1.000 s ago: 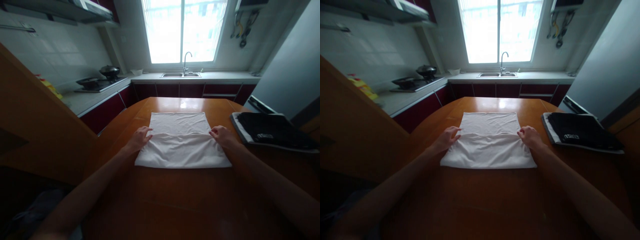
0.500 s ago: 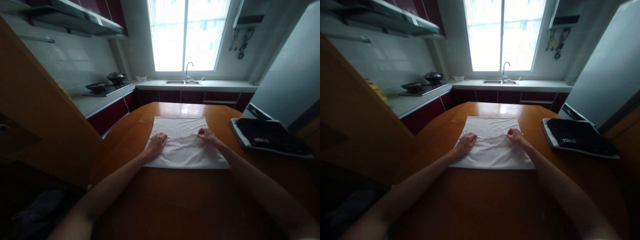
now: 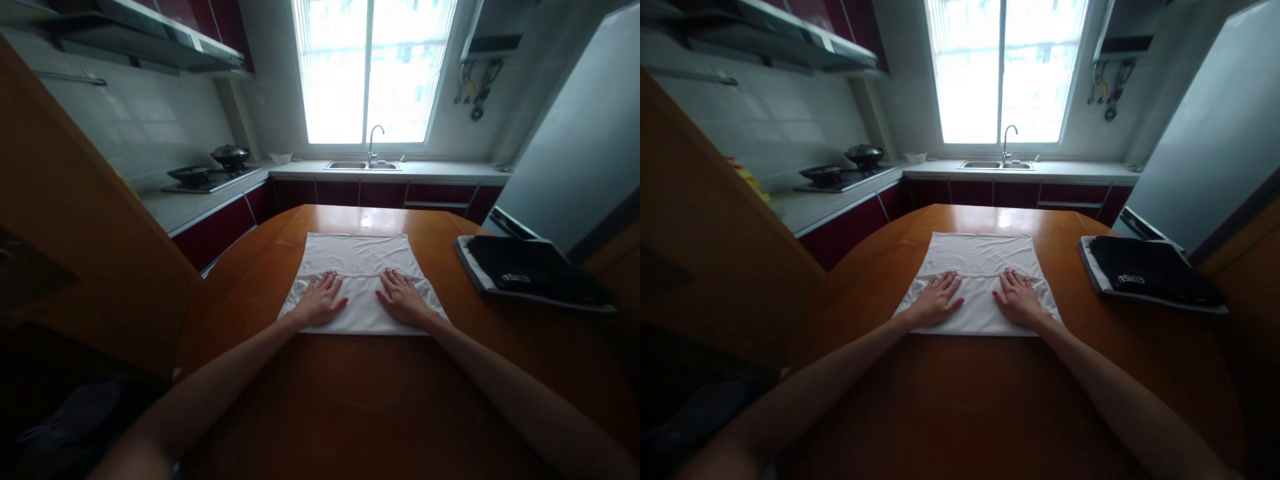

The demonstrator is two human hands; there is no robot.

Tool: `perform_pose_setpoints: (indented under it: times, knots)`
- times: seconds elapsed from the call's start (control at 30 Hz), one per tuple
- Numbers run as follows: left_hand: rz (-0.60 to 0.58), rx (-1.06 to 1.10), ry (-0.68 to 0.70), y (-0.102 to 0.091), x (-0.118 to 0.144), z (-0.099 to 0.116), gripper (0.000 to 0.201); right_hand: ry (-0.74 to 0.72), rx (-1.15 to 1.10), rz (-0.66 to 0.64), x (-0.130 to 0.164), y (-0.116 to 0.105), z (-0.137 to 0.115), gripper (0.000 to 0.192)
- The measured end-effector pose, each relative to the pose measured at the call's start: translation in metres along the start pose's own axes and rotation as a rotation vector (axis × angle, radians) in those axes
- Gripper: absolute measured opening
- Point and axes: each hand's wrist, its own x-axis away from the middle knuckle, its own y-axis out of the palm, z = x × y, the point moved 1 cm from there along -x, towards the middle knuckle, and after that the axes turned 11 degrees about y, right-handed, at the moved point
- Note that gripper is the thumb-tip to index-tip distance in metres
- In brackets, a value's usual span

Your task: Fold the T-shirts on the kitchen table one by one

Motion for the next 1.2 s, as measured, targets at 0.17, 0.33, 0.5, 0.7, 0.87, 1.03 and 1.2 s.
perform_pose_setpoints:
  times: [0.17, 0.33, 0.5, 0.7, 0.87, 1.03, 1.2]
  knots:
    - [0.011, 0.032, -0.002, -0.002, 0.001, -0.004, 0.070, 0.014, -0.007, -0.014, -0.002, 0.001, 0.002, 0.068]
    - [0.016, 0.044, -0.012, -0.001, 0.000, -0.009, 0.071, 0.049, -0.016, 0.066, 0.004, -0.002, 0.008, 0.065]
    - [0.009, 0.059, -0.041, -0.002, -0.002, -0.022, 0.067, 0.044, -0.068, 0.022, 0.011, -0.005, 0.015, 0.062]
    - [0.190, -0.010, -0.207, -0.020, 0.004, -0.070, 0.055, 0.128, -0.231, 0.223, 0.001, -0.017, 0.036, 0.055]
    - [0.277, 0.072, -0.434, -0.036, 0.014, -0.117, 0.040, 0.390, -0.632, 0.412, -0.015, -0.035, 0.096, 0.051]
    - [0.203, 0.285, -0.444, -0.041, 0.018, -0.130, 0.029, 0.503, -0.701, 0.431, -0.017, -0.036, 0.125, 0.047]
    - [0.235, 0.336, -0.387, -0.039, 0.016, -0.123, 0.019, 0.461, -0.615, 0.348, -0.021, -0.021, 0.112, 0.035]
